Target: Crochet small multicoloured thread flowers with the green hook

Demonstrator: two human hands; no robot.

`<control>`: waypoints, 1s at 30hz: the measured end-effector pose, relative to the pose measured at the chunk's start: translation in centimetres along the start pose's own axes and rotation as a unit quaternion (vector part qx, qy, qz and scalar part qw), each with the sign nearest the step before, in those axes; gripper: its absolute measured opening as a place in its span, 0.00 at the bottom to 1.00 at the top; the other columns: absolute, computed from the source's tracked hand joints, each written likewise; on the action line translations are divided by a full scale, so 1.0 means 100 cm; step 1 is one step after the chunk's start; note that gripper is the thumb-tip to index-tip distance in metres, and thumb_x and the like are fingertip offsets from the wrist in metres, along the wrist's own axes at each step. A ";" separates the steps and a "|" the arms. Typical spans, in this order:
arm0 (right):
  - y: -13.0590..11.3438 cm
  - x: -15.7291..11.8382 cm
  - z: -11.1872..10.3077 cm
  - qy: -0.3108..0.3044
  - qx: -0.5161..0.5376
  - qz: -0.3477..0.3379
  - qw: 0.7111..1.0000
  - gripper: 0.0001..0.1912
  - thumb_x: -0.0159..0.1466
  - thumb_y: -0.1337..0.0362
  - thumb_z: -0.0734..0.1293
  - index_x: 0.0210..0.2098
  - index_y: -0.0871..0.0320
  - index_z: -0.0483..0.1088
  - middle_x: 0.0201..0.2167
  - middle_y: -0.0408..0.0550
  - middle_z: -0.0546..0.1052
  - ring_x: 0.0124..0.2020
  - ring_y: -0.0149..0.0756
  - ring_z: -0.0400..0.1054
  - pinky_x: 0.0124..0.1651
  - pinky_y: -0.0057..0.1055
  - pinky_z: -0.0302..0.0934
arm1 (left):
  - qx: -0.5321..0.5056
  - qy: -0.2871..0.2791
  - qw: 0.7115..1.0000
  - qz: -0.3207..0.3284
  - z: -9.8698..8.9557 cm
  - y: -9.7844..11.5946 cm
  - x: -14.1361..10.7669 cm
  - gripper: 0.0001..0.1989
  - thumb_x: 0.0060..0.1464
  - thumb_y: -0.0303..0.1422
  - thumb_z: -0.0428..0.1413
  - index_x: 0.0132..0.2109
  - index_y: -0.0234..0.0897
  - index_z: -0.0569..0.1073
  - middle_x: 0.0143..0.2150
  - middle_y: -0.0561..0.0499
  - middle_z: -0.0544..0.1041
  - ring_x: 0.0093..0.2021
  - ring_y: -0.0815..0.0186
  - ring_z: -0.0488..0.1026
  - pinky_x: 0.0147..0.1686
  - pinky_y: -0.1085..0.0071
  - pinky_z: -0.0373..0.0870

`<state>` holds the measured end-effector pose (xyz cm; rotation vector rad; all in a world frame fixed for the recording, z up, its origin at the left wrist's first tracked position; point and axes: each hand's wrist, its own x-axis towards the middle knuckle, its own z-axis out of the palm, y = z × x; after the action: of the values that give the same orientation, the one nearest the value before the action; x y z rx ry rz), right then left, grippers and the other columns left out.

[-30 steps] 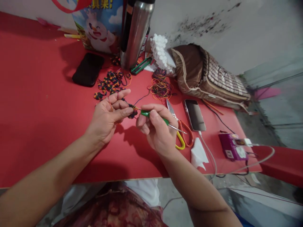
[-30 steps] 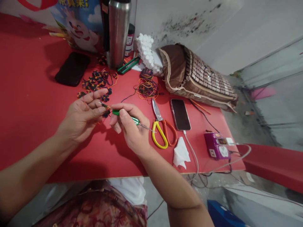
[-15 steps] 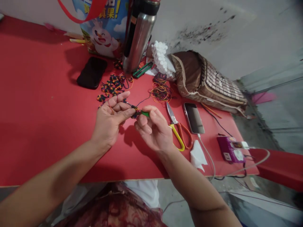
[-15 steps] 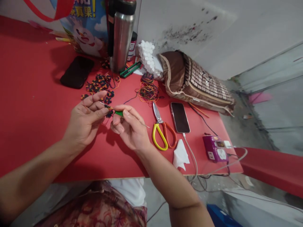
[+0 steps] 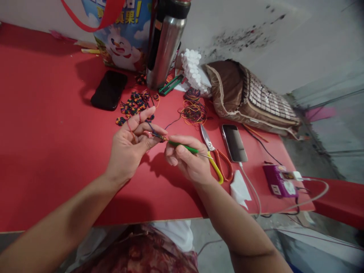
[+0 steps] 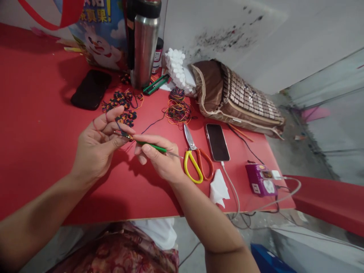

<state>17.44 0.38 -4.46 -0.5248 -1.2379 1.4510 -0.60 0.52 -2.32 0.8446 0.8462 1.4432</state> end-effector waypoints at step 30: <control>-0.013 0.005 -0.004 0.041 -0.171 -0.050 0.983 0.11 0.70 0.67 0.77 0.49 0.48 0.89 0.29 0.44 0.87 0.20 0.24 0.70 0.24 0.22 0.67 | -0.023 -0.029 0.993 -0.112 -0.005 -0.003 0.002 0.31 0.46 0.23 0.77 0.59 0.38 0.84 0.32 0.57 0.83 0.30 0.72 0.82 0.35 0.79 0.81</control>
<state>18.17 0.77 -3.30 -0.7349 -1.4355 1.1254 -0.90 0.76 -2.75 0.7296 0.8333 1.2317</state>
